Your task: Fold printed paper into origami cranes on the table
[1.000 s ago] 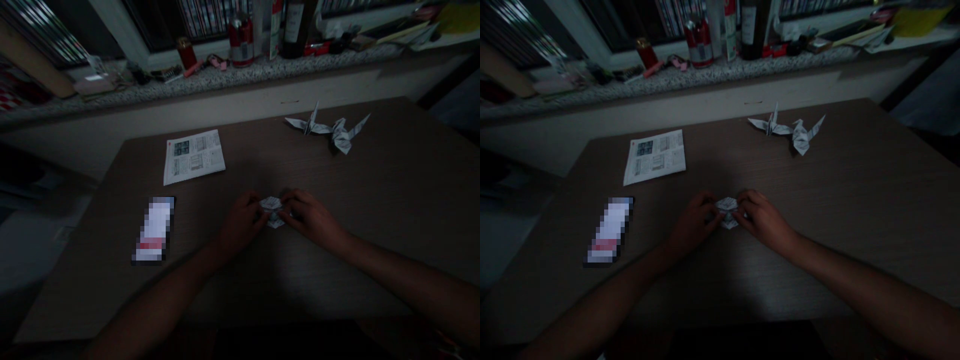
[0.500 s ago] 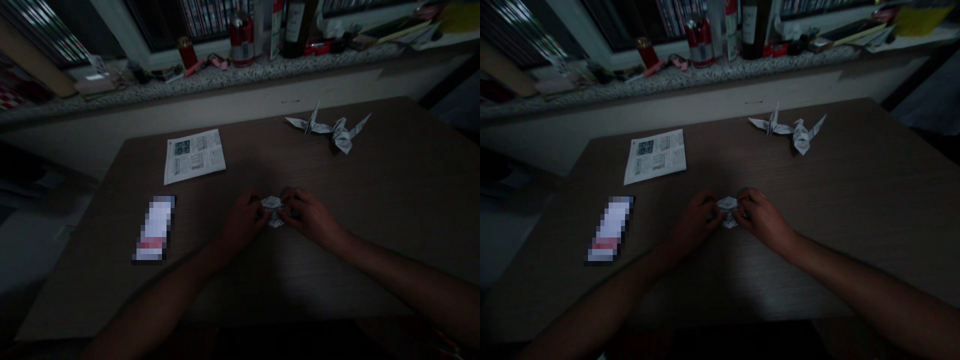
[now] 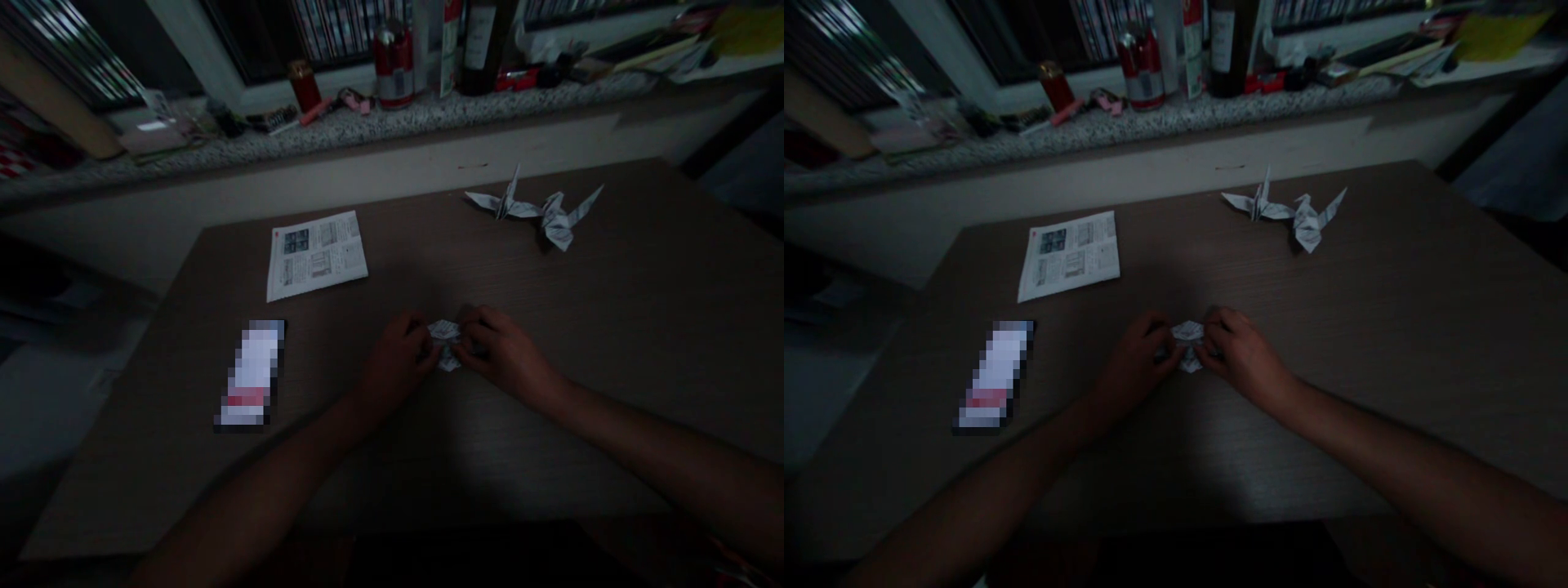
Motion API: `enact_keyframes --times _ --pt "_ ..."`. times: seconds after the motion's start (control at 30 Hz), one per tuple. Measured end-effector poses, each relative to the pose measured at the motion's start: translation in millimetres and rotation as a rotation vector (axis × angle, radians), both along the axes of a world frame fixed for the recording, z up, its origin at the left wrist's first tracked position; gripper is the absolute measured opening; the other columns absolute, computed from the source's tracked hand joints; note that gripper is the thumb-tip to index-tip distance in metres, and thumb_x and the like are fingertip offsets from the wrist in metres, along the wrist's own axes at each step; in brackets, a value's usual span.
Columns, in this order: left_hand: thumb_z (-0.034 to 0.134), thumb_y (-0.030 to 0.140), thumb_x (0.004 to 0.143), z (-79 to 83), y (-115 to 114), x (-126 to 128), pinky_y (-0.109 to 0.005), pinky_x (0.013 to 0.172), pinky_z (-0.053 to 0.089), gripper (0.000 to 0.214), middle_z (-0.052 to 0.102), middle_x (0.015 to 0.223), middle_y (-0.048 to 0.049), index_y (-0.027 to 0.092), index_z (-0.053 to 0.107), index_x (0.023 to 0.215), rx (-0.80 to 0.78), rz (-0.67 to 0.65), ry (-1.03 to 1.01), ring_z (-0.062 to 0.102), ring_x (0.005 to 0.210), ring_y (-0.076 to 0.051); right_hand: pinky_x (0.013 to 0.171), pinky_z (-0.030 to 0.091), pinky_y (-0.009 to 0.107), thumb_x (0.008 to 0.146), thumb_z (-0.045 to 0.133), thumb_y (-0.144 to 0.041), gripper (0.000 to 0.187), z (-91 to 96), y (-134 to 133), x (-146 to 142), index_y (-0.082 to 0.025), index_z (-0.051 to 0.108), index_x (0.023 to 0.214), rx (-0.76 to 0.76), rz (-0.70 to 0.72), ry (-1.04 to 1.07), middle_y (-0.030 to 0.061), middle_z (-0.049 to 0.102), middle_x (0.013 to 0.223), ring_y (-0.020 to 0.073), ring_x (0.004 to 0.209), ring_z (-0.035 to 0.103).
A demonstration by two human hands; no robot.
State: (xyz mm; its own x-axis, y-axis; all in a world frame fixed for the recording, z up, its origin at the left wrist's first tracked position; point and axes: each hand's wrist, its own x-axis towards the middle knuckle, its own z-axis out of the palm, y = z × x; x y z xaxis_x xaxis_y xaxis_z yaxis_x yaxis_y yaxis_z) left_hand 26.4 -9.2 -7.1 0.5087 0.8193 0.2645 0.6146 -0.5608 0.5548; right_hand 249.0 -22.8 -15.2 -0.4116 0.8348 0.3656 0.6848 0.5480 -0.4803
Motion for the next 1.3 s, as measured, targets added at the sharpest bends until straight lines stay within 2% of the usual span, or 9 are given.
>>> enact_keyframes --times 0.4,0.5,0.6,0.7,0.8,0.9,1.0,1.1,1.3 --pt "0.070 0.024 0.095 -2.1 1.0 0.6 -0.037 0.093 0.054 0.014 0.061 0.113 -0.0083 0.017 0.062 0.086 0.033 0.014 0.041 0.061 0.106 -0.023 0.086 0.052 0.043 0.096 0.065 -0.021 0.008 -0.5 0.6 0.5 -0.019 0.061 0.089 0.024 0.022 0.006 0.0125 0.065 0.106 0.0278 0.099 0.063" --pt "0.068 0.025 0.096 0.5 -0.8 0.7 -0.037 0.094 0.055 0.009 0.062 0.116 -0.0085 0.017 0.065 0.098 0.072 0.012 0.080 0.062 0.107 -0.023 0.085 0.052 0.042 0.096 0.065 -0.021 0.008 -0.4 0.5 0.5 -0.019 0.061 0.089 0.019 0.026 0.002 0.0123 0.065 0.105 0.0277 0.098 0.063" --pt "0.063 0.023 0.100 3.3 -3.5 -0.7 -0.038 0.094 0.055 0.015 0.064 0.123 -0.0087 0.019 0.065 0.115 0.155 -0.034 0.182 0.063 0.109 -0.023 0.085 0.052 0.042 0.095 0.065 -0.020 0.008 -1.0 0.5 0.9 -0.019 0.061 0.089 0.014 0.030 0.007 0.0125 0.066 0.106 0.0276 0.099 0.063" --pt "0.060 0.016 0.101 5.5 -5.0 -4.0 -0.038 0.097 0.055 0.016 0.066 0.127 -0.0093 0.018 0.067 0.115 0.235 -0.133 0.271 0.064 0.112 -0.024 0.086 0.052 0.042 0.095 0.065 -0.020 0.006 -1.6 0.5 1.3 -0.019 0.062 0.090 0.026 0.033 0.010 0.0126 0.066 0.107 0.0275 0.100 0.063" --pt "0.059 0.014 0.100 7.1 -3.9 -7.6 -0.037 0.099 0.055 0.018 0.068 0.124 -0.0096 0.015 0.068 0.116 0.231 -0.222 0.280 0.064 0.114 -0.023 0.085 0.053 0.042 0.096 0.065 -0.022 0.006 -0.4 -0.1 1.2 -0.020 0.063 0.091 0.037 0.027 -0.001 0.0117 0.067 0.105 0.0269 0.097 0.063" --pt "0.058 0.015 0.101 7.0 -1.9 -9.8 -0.037 0.099 0.056 0.018 0.069 0.124 -0.0094 0.016 0.069 0.116 0.209 -0.243 0.278 0.065 0.114 -0.023 0.084 0.053 0.042 0.097 0.065 -0.024 0.005 1.2 -1.5 1.0 -0.019 0.065 0.098 0.041 0.029 -0.018 0.0118 0.068 0.105 0.0277 0.098 0.064" --pt "0.058 0.016 0.101 5.3 -1.6 -11.5 -0.037 0.098 0.057 0.019 0.070 0.125 -0.0088 0.016 0.069 0.117 0.203 -0.231 0.271 0.067 0.114 -0.023 0.088 0.054 0.044 0.098 0.065 -0.023 0.012 1.1 -2.5 1.5 -0.018 0.069 0.108 0.075 0.062 -0.020 0.0130 0.070 0.112 0.0287 0.103 0.065" --pt "0.060 0.015 0.101 4.6 -3.4 -14.9 -0.037 0.097 0.058 0.025 0.069 0.129 -0.0085 0.018 0.066 0.125 0.209 -0.235 0.297 0.067 0.115 -0.023 0.088 0.055 0.044 0.098 0.064 -0.023 0.013 -0.1 -2.8 2.3 -0.019 0.073 0.107 0.102 0.096 -0.014 0.0122 0.072 0.111 0.0286 0.103 0.066" --pt "0.057 0.013 0.101 8.8 -5.8 -23.2 -0.040 0.093 0.061 0.038 0.064 0.139 -0.0132 0.019 0.057 0.139 0.289 -0.326 0.430 0.064 0.124 -0.027 0.087 0.055 0.045 0.099 0.063 -0.024 0.016 0.4 -3.3 2.4 -0.017 0.075 0.106 0.108 0.090 -0.029 0.0128 0.073 0.111 0.0291 0.102 0.066"
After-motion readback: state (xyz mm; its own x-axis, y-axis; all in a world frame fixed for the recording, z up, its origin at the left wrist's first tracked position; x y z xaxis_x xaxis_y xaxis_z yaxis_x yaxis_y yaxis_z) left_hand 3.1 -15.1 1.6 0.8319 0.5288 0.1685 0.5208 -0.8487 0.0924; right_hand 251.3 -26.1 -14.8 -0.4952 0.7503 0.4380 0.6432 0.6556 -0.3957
